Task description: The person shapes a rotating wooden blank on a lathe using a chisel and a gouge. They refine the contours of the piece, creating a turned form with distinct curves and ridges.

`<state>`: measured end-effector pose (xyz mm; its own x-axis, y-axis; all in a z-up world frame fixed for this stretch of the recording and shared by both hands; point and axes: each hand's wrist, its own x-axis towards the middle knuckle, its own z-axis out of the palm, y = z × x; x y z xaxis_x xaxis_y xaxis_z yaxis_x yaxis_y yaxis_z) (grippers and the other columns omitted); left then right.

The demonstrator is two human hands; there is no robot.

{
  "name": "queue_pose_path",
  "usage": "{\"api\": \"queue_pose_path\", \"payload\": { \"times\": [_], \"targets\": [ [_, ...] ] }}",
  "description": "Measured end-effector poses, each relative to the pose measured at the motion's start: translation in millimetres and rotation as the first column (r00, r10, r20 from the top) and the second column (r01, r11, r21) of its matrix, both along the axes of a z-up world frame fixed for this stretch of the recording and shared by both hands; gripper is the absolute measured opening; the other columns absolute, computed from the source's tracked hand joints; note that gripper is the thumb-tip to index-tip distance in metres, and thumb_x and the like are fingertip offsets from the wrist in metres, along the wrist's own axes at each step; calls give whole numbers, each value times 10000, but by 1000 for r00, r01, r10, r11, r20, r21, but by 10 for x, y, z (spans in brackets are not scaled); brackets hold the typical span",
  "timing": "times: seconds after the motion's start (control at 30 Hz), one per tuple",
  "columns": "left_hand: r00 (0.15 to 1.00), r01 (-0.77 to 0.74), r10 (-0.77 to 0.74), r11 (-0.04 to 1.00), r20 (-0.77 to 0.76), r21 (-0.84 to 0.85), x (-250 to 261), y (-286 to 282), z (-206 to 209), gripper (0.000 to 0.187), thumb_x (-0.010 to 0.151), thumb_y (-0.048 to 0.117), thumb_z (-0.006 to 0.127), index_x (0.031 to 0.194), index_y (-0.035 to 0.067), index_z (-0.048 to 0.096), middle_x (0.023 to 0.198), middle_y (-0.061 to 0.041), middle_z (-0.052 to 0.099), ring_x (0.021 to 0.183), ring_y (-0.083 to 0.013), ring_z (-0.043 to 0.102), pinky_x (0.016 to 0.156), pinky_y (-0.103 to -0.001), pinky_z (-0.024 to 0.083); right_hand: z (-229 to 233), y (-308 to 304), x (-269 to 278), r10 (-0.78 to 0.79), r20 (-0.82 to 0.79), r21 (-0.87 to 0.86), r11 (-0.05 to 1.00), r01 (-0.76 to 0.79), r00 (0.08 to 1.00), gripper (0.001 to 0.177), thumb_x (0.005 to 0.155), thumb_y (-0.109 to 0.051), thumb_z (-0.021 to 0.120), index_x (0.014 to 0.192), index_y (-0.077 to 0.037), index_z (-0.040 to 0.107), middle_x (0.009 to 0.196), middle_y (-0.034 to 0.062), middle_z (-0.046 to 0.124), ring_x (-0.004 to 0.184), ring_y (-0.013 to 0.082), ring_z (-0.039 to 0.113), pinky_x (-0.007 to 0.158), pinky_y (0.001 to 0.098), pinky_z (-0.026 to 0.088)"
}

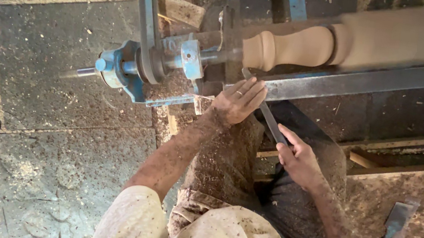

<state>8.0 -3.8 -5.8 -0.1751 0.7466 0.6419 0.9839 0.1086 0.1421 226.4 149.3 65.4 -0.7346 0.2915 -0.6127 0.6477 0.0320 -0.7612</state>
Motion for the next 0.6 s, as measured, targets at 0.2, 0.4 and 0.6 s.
{"api": "queue_pose_path", "payload": {
  "times": [0.2, 0.4, 0.6],
  "targets": [
    [1000, -10, 9, 999, -18, -43, -9, -5, 57, 369, 972, 188, 658, 1292, 7, 624, 1351, -164, 635, 1254, -322, 636, 1052, -433, 550, -80, -215, 50, -153, 0, -55, 987, 153, 988, 605, 971, -141, 610, 1559, -111, 468, 655, -15, 521, 563, 56, 443, 504, 236, 380],
    [999, 37, -36, 998, -13, 50, -42, -12, 109, 369, 957, 176, 709, 1276, 7, 635, 1335, -152, 649, 1249, -311, 641, 1075, -423, 560, -114, -564, 40, -292, 11, -24, 956, 292, 956, 610, 960, -122, 625, 1551, -99, 476, 695, -25, 548, 569, 49, 456, 491, 239, 390],
    [997, 79, -80, 995, 20, 65, -63, -10, 113, 378, 987, 250, 734, 1251, 0, 633, 1308, -164, 652, 1228, -322, 648, 1058, -436, 559, -182, -862, 28, -394, -4, -122, 912, 391, 919, 635, 982, -129, 593, 1587, -115, 399, 665, -13, 527, 556, 54, 454, 467, 245, 381]
  ]
}}
